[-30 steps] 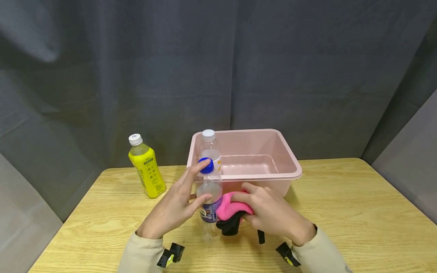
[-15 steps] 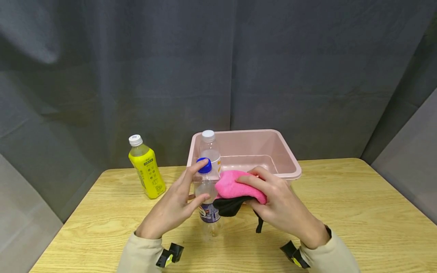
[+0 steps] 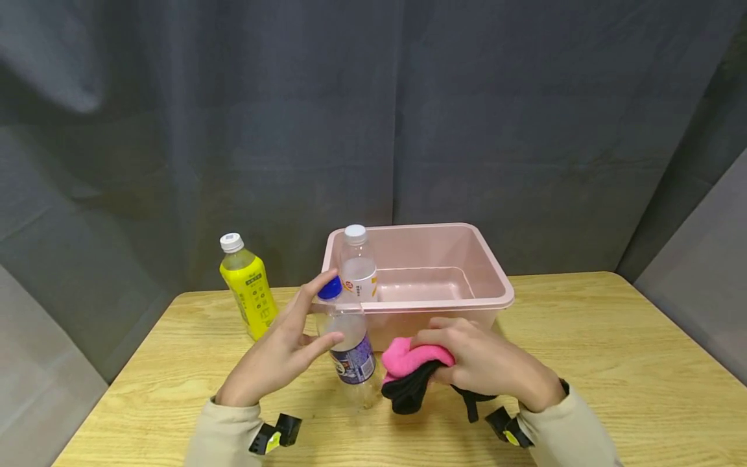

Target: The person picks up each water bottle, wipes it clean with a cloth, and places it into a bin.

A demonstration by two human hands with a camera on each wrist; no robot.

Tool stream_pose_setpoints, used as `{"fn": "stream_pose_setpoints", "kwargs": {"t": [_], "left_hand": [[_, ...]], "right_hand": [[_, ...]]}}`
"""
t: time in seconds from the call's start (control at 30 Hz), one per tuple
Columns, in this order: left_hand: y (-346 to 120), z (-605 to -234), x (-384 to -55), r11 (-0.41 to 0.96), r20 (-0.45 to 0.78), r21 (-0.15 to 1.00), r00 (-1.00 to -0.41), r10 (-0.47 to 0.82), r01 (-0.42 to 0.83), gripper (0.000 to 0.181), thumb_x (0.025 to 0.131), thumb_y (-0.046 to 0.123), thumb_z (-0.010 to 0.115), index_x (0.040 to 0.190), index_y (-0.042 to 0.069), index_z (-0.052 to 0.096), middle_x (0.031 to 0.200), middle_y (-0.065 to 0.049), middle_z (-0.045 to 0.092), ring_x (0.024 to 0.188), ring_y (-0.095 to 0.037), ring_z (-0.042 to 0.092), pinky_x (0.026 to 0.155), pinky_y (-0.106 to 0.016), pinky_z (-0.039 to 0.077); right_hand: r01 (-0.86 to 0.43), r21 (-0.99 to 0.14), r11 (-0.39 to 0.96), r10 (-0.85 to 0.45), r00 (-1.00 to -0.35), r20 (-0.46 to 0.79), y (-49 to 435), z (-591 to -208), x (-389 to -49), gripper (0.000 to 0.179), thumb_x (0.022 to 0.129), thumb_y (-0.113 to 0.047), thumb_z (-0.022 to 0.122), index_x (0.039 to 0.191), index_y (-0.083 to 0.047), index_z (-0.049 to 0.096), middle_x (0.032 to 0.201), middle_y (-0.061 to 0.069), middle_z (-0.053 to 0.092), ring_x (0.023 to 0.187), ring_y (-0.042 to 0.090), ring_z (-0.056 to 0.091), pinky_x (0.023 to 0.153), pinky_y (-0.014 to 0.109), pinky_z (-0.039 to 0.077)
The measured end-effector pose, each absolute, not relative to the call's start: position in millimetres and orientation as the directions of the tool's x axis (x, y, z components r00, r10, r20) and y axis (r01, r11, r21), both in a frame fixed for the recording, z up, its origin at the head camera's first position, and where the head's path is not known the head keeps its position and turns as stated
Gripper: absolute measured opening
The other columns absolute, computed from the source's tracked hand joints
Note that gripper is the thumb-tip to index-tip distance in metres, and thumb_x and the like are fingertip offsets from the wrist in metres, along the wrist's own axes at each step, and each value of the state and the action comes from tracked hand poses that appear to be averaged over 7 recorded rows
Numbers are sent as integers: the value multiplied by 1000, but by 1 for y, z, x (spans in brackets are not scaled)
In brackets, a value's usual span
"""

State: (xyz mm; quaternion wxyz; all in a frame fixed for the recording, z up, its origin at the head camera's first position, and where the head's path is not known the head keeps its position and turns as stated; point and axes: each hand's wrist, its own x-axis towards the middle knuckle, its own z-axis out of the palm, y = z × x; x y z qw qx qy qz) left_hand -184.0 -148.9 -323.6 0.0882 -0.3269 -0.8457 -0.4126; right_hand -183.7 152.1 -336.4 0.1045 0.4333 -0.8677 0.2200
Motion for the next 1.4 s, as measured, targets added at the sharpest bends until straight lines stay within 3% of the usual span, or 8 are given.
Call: {"fn": "stream_pose_setpoints", "kwargs": {"t": [0.17,0.33,0.4,0.63,0.87,1.23,1.4], "left_hand": [[-165,-323,-186,364,415,733,-802,430,575,79,92,0,73,152,24,28,150,-22,39,122,-46,57,77,-36,62],[-180,-321,-187,257,447,791,-811,377,555,81,89,-10,70,149,18,23,146,-28,37,123,-54,53,80,-41,61],[-186,-322,-187,199,475,800,-801,365,566,82,89,-13,68,149,16,22,142,-29,39,122,-51,54,80,-40,61],[-199,-324,-192,-24,601,774,-723,342,633,84,85,-21,64,147,17,23,136,-15,46,118,-20,60,83,-36,59],[-202,-328,-196,-106,607,789,-743,282,605,81,81,-27,58,139,21,27,135,-13,49,120,-23,59,88,-37,58],[-201,-334,-200,-286,655,749,-731,192,597,63,85,-28,50,126,15,30,135,-19,49,118,-30,64,78,-51,59],[-196,-337,-203,-286,635,761,-760,141,582,61,83,-29,51,119,16,33,133,-18,51,116,-29,65,78,-50,59]], "right_hand": [[-694,-403,597,-721,-684,111,156,-345,-192,38,67,2,81,91,-24,69,85,-17,55,78,5,49,67,25,43],[-638,-456,620,-715,-699,7,158,-352,-197,39,66,7,78,83,-25,64,77,-18,53,72,4,47,64,24,41],[-628,-473,618,-716,-698,-9,158,-354,-198,39,65,7,78,82,-25,63,75,-18,53,69,2,47,61,23,42],[-628,-465,624,-716,-697,-19,159,-356,-201,37,64,6,78,80,-24,62,72,-18,52,67,2,46,60,22,41],[-624,-458,633,-710,-704,-21,158,-355,-200,38,64,6,78,79,-25,62,73,-18,52,68,2,46,61,23,42],[-602,-482,637,-704,-709,-46,158,-357,-200,39,66,6,79,85,-25,66,78,-18,55,70,3,49,63,24,44],[-599,-479,641,-701,-711,-50,158,-357,-200,39,66,5,80,85,-25,66,78,-18,55,70,3,49,63,24,44]]}}
